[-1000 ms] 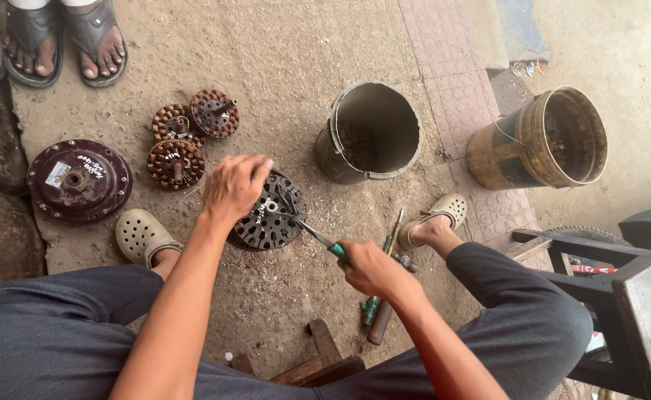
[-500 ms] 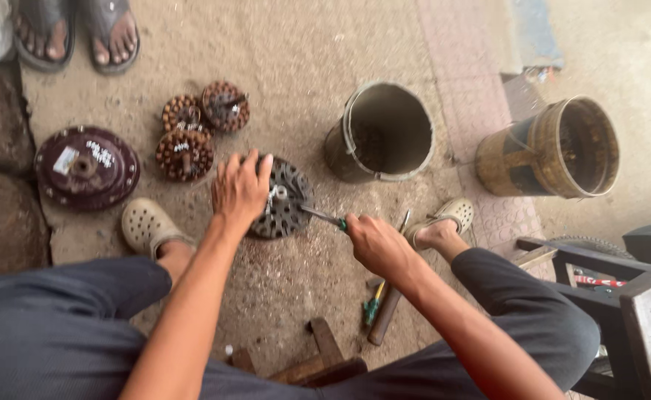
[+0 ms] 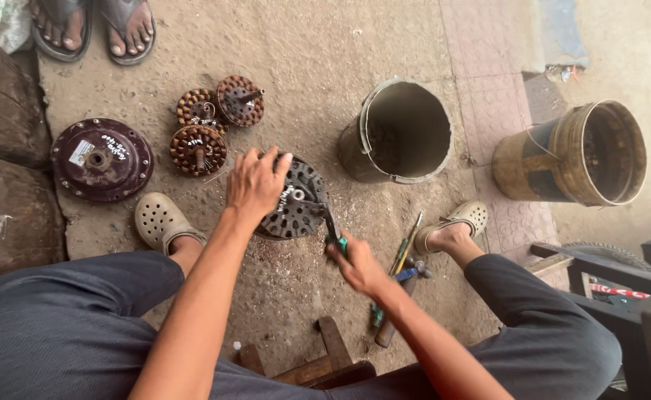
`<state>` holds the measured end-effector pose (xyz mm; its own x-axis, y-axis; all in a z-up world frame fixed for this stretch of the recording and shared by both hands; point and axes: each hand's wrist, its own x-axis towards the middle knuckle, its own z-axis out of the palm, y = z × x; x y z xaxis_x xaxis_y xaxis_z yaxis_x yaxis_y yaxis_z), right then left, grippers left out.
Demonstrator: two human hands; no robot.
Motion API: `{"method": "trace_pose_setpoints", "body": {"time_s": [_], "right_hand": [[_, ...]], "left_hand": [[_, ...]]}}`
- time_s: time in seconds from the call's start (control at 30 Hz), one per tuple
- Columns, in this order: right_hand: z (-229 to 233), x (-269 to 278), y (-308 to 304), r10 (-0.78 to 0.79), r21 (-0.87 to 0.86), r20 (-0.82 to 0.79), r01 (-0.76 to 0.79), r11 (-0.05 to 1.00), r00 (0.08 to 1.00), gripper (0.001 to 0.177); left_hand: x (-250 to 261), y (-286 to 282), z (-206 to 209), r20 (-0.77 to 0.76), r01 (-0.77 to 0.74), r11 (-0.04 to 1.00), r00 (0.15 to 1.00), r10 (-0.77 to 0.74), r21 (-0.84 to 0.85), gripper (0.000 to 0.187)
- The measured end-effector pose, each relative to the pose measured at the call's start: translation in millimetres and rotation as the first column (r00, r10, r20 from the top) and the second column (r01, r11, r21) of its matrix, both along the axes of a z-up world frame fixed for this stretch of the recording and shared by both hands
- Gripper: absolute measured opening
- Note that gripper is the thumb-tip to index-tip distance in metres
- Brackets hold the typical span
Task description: The person uses pliers to pull copper wire segments out of the slots of a motor stator. They rotate the stator to access different slots and discard the removed wire pieces into a nearby bucket.
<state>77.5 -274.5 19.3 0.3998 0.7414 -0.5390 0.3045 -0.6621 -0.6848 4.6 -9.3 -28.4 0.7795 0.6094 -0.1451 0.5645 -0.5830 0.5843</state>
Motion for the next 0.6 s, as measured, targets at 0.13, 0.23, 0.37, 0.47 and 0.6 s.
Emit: {"method": "trace_pose_setpoints", "body": {"time_s": [0.13,0.23,0.37,0.47,0.6], "right_hand": [[38,-25,-2,-0.314,0.066,-0.582,0.429,0.901,0.75,0.03],[80,-31,1,-0.471,0.146,-0.528,0.623,0.769,0.706,0.03],[105,-8,-17,-0.67,0.329,-0.202,0.694,0.641,0.714,0.026],[79,49,-35,-0.698,0.313,0.079,0.647,0.695,0.712,0.02],[5,137,-64,-0.433,0.041,0.543,0.492,0.869,0.719,0.035]], "left_hand": [[1,-3,-3,0.004,-0.026,0.999,1.0,0.026,-0.035,0.069],[1,1,3,0.017,-0.02,0.999,1.0,0.02,-0.033,0.068],[-2,3,12,-0.048,0.003,0.996,0.999,-0.007,-0.09,0.067],[3,6,20,-0.004,0.149,0.987,0.989,-0.15,-0.064,0.065],[23,-3,26,-0.084,0.487,0.873,0.87,-0.487,-0.011,0.061]]}}
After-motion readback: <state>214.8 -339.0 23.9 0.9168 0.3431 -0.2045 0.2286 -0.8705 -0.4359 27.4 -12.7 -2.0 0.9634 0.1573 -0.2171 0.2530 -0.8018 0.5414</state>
